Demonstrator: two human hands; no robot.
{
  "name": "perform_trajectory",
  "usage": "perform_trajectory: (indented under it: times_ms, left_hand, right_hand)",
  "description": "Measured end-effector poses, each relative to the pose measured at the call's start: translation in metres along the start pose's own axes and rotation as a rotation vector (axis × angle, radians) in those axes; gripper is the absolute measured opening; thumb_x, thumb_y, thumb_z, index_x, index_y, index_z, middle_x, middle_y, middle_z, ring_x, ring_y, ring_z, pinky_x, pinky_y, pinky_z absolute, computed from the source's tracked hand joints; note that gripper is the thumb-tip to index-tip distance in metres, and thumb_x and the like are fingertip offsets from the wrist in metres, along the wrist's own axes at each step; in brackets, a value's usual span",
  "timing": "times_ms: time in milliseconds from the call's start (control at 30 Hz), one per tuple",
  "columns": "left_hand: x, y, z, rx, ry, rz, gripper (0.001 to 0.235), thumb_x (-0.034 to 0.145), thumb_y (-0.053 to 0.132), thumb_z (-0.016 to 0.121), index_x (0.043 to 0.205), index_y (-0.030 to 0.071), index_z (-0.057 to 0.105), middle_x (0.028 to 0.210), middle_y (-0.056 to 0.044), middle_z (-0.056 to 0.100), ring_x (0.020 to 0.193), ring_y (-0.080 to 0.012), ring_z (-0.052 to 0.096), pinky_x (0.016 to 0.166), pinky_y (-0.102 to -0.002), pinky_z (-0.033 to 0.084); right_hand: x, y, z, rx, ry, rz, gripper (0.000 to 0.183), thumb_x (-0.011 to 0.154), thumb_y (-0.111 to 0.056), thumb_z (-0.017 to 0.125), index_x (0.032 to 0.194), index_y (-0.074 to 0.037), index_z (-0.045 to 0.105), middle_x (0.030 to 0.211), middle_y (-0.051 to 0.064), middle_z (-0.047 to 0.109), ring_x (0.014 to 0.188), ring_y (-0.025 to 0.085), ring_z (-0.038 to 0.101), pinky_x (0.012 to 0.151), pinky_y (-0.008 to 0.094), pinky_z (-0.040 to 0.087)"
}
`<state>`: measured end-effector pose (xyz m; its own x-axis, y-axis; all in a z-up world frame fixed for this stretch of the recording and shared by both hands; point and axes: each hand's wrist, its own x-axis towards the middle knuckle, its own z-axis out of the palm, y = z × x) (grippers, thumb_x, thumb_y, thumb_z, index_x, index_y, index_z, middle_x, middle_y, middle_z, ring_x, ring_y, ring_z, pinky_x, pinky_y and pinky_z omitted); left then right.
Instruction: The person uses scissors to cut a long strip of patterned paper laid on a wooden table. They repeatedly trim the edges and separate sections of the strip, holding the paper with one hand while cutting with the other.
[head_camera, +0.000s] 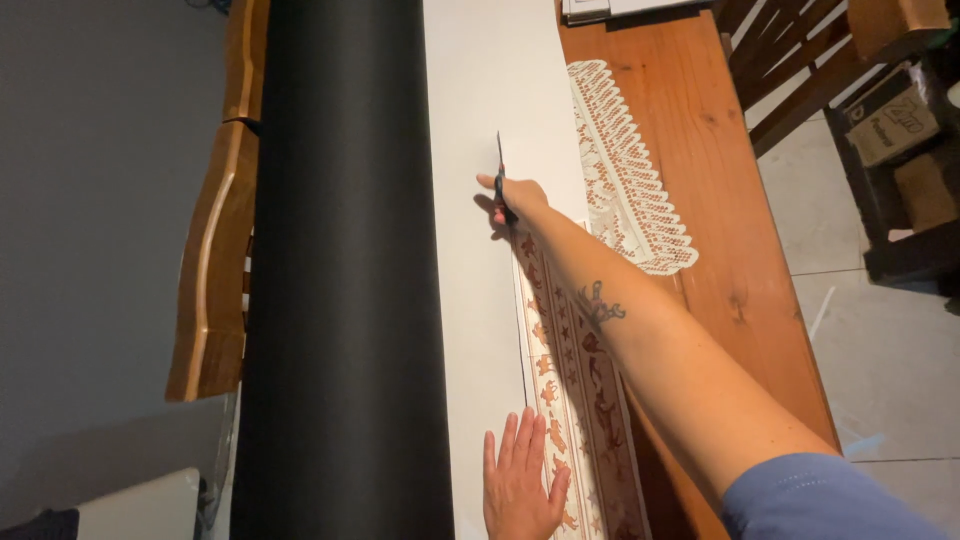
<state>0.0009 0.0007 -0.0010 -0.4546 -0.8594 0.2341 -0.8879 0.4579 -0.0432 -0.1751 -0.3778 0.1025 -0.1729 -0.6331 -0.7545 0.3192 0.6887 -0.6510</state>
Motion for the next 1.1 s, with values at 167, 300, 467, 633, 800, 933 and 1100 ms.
perform_trajectory:
  times_ms: [167,300,467,633,800,933,1100]
  left_hand:
    - [0.0,0.0,0.001,-0.05,-0.021,-0.005,0.078,0.095,0.064,0.041,0.16,0.02,0.032,0.169,0.001,0.027,0.158,-0.0211,0.02,0.129,-0.05,0.008]
    - [0.0,0.0,0.004,-0.001,0.007,-0.009,0.08,0.095,0.067,0.037,0.16,0.022,0.028,0.171,0.001,0.023,0.158,-0.0209,0.018,0.13,-0.05,0.005]
    - [-0.001,0.002,0.01,-0.004,0.011,-0.02,0.083,0.092,0.071,0.038,0.159,0.024,0.029,0.171,0.0,0.022,0.158,-0.0226,0.018,0.13,-0.053,0.005]
    - [0.001,0.0,0.002,0.0,0.005,-0.007,0.081,0.094,0.068,0.039,0.16,0.023,0.029,0.171,0.002,0.023,0.159,-0.021,0.017,0.13,-0.05,0.006]
    - [-0.001,0.001,0.008,-0.005,0.009,-0.014,0.084,0.091,0.071,0.039,0.16,0.023,0.029,0.17,0.001,0.023,0.158,-0.0227,0.017,0.13,-0.052,0.005]
    - [-0.001,-0.001,0.003,-0.047,-0.024,-0.009,0.08,0.094,0.066,0.043,0.159,0.022,0.033,0.169,0.002,0.028,0.157,-0.0217,0.022,0.128,-0.05,0.009]
    - [0.001,-0.001,0.002,-0.096,-0.034,-0.015,0.081,0.093,0.065,0.043,0.159,0.02,0.032,0.169,-0.001,0.027,0.157,-0.0236,0.021,0.128,-0.053,0.008]
  right_hand:
    - [0.002,-0.007,0.0,-0.048,-0.048,0.016,0.043,0.093,-0.042,0.075,0.076,-0.007,0.056,0.063,0.004,0.067,0.04,0.012,0.047,0.061,0.039,0.061]
    - [0.004,-0.007,0.002,-0.041,0.026,-0.023,0.034,0.094,-0.028,0.074,0.099,0.003,0.06,0.079,0.008,0.075,0.036,0.011,0.045,0.053,0.04,0.064]
    - [0.007,-0.011,0.002,-0.008,0.007,0.022,0.04,0.092,-0.03,0.077,0.103,0.004,0.059,0.087,0.009,0.079,0.036,0.009,0.042,0.059,0.039,0.065]
    - [0.008,-0.022,-0.001,0.028,-0.07,0.035,0.052,0.088,-0.038,0.079,0.06,-0.013,0.044,0.087,0.003,0.08,0.038,0.008,0.044,0.052,0.032,0.051]
    - [-0.001,-0.021,0.003,0.115,-0.017,0.08,0.03,0.093,-0.028,0.076,0.085,-0.003,0.061,0.082,0.007,0.077,0.035,0.008,0.037,0.083,0.034,0.058]
    - [-0.003,-0.024,0.004,0.01,0.029,0.027,0.036,0.091,-0.032,0.079,0.086,0.001,0.068,0.068,0.008,0.072,0.042,0.012,0.05,0.063,0.033,0.063]
    - [0.038,-0.026,0.006,0.062,-0.07,-0.01,0.049,0.088,-0.038,0.08,0.064,-0.009,0.048,0.077,0.008,0.075,0.037,0.009,0.043,0.047,0.035,0.054]
